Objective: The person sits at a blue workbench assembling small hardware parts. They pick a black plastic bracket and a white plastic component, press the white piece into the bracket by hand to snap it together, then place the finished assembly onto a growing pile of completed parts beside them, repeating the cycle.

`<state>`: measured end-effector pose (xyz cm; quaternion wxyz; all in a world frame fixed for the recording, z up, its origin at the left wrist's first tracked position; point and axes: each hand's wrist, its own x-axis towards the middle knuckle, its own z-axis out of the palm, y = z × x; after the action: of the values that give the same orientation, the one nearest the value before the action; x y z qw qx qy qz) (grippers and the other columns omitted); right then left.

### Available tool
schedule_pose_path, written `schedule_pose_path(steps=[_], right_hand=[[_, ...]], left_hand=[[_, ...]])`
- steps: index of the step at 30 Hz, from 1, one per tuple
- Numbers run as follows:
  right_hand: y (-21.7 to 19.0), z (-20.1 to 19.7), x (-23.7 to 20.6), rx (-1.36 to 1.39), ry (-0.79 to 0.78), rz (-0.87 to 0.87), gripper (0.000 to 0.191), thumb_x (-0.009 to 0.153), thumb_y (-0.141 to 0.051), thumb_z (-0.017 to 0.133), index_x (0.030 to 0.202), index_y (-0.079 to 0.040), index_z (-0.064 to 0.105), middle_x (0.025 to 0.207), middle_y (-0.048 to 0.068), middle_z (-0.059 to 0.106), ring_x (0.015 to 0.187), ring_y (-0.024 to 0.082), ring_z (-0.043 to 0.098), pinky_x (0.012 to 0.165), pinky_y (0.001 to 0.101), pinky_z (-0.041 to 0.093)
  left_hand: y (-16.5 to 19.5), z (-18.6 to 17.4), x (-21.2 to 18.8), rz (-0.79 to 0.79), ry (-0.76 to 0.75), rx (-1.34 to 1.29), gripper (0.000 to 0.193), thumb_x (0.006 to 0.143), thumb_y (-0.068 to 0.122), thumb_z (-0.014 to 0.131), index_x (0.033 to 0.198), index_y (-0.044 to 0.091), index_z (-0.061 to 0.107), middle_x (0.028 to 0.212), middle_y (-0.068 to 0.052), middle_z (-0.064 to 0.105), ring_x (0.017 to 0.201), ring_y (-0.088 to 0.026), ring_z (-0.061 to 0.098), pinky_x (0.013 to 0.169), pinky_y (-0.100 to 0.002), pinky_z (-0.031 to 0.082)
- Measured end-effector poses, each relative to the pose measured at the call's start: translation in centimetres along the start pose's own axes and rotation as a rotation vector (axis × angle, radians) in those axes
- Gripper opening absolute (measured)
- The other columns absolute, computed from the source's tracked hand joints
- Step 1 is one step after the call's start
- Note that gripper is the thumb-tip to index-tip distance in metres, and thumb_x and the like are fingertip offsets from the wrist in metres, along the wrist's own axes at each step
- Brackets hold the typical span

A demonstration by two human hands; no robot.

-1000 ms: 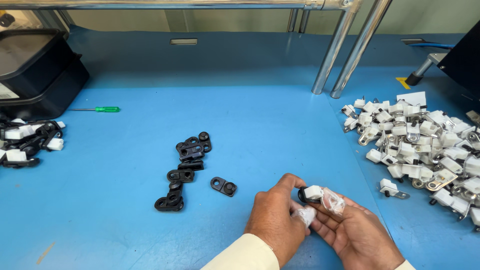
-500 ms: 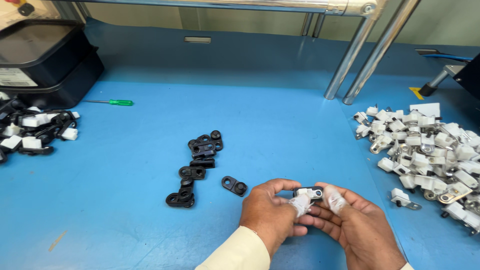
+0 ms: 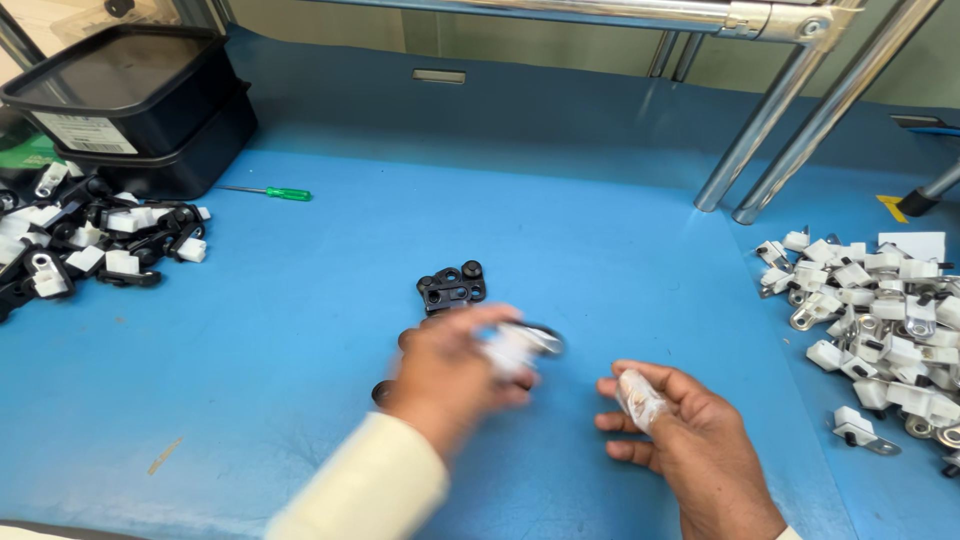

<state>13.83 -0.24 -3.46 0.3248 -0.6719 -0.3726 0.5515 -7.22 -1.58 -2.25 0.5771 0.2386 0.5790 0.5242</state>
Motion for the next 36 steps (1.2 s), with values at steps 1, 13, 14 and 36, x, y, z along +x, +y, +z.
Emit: schedule_pose_path(steps=[1,13,14,36], right_hand=[[0.3,0.1,0.2,-0.010,-0.056,-0.012,0.024,0.100,-0.016,0.061,0.119,-0.006,0.072,0.106,0.008,0.079,0.085,0.018,0.071,0.074,0.0347,0.058],[1.2,1.8,0.0,-0.199,-0.068,-0.183,0.023,0.096,-0.011,0.065,0.116,-0.007,0.076,0.094,0.010,0.079,0.071,0.016,0.066,0.061,0.0298,0.055],[1.0,2.3,0.0,-0.227,-0.096,-0.250,0.025,0.094,-0.012,0.068,0.117,-0.010,0.076,0.093,0.010,0.078,0.072,0.015,0.066,0.062,0.0291,0.055],[1.3,-12.7,2.5,-1.027,0.583,-0.284,0.035,0.098,-0.016,0.067,0.133,-0.021,0.075,0.107,0.009,0.080,0.074,0.027,0.070,0.068,0.0414,0.060]], left_hand=[[1.3,-2.6,0.7,0.052,0.047,0.019,0.043,0.084,-0.012,0.058,0.116,0.013,0.075,0.105,-0.015,0.078,0.075,-0.026,0.076,0.060,-0.036,0.065],[7.8,-30.5,6.7,0.013,0.685,0.890,0.038,0.103,0.011,0.065,0.139,0.023,0.065,0.115,-0.015,0.075,0.092,-0.025,0.074,0.076,-0.038,0.063],[7.5,-31.1,6.9,0.047,0.716,0.887,0.039,0.102,0.012,0.068,0.139,0.021,0.064,0.113,-0.015,0.075,0.091,-0.027,0.075,0.074,-0.040,0.064],[-1.0,6.1,-3.4,-0.003,-0.083,0.806,0.016,0.085,0.019,0.076,0.099,0.014,0.080,0.099,-0.007,0.080,0.090,-0.021,0.078,0.087,-0.033,0.061]])
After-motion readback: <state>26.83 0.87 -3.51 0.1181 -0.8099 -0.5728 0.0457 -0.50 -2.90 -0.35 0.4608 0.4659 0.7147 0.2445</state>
